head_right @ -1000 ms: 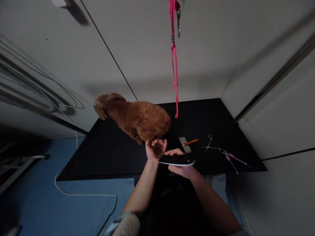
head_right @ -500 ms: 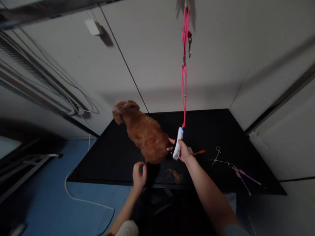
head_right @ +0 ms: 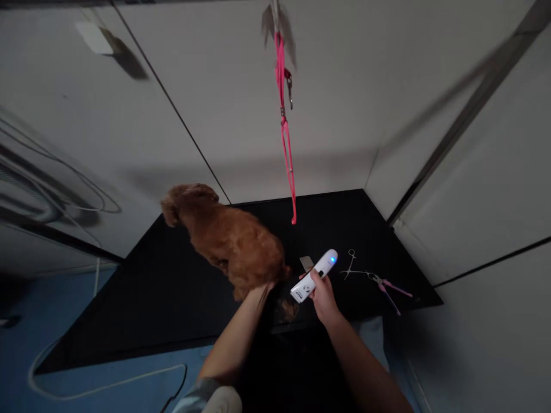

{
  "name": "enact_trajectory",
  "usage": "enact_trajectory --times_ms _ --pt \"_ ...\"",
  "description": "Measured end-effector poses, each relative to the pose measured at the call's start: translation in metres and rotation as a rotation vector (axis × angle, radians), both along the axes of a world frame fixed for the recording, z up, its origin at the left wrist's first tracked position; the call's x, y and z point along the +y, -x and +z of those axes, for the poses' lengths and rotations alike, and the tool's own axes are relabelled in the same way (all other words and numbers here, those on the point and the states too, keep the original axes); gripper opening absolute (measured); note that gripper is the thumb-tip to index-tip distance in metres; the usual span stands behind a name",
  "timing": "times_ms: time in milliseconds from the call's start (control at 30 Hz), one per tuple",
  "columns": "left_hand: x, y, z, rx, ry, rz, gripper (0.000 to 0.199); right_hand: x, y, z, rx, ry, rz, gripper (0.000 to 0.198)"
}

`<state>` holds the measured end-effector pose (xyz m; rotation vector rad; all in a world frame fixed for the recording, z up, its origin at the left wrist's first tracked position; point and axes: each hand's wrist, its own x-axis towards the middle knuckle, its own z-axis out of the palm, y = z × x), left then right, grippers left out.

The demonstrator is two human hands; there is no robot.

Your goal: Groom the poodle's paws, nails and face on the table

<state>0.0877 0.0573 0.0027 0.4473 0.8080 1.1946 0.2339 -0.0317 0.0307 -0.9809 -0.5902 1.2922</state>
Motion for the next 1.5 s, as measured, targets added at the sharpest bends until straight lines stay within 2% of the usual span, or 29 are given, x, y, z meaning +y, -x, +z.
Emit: enact_trajectory --times_ms 133,233,300,467,567,700,800,900,1200,1333,1500 --pt "-0.008 -0.011 0.003 -0.029 0.012 -0.319 0.040 -0.041 -0.031 -0.018 -0.052 -0.068 0.035 0.035" --pt "-0.018 -0.013 0.018 -0.116 -0.087 -0.561 0.050 -0.066 -0.039 -0.022 -0.283 -0.064 -0.029 0.032" --pt "-0.026 -0.016 0.027 -0.196 -0.095 -0.613 0.055 -0.080 -0.037 -0.019 -0.437 -0.106 -0.118 0.032" --pt "-0.046 -0.033 0.033 -0.350 0.078 -0.368 0.050 -0.105 -0.020 -0.012 -0.595 -0.292 -0.192 0.035" --pt "-0.056 -0.042 0.034 -0.403 0.101 -0.227 0.046 -0.109 -0.013 -0.013 -0.658 -0.344 -0.255 0.037" --pt "-0.065 -0.045 0.047 -0.471 0.118 -0.094 0.044 -0.111 -0.007 -0.005 -0.709 -0.384 -0.284 0.038" --pt "-0.070 -0.043 0.058 -0.558 0.151 -0.076 0.047 -0.115 -0.006 0.010 -0.705 -0.355 -0.189 0.037" --pt "-0.075 -0.041 0.063 -0.638 0.159 -0.079 0.046 -0.117 -0.008 0.017 -0.704 -0.391 -0.132 0.032" --pt "-0.081 -0.039 0.073 -0.682 0.198 -0.092 0.038 -0.097 -0.012 -0.003 -0.554 -0.482 -0.105 0.033" --pt "-0.081 -0.034 0.076 -0.709 0.202 -0.112 0.034 -0.091 -0.010 -0.012 -0.385 -0.501 -0.008 0.035" --pt "-0.081 -0.033 0.074 -0.742 0.251 -0.138 0.034 -0.080 0.001 -0.026 -0.221 -0.477 -0.014 0.033"
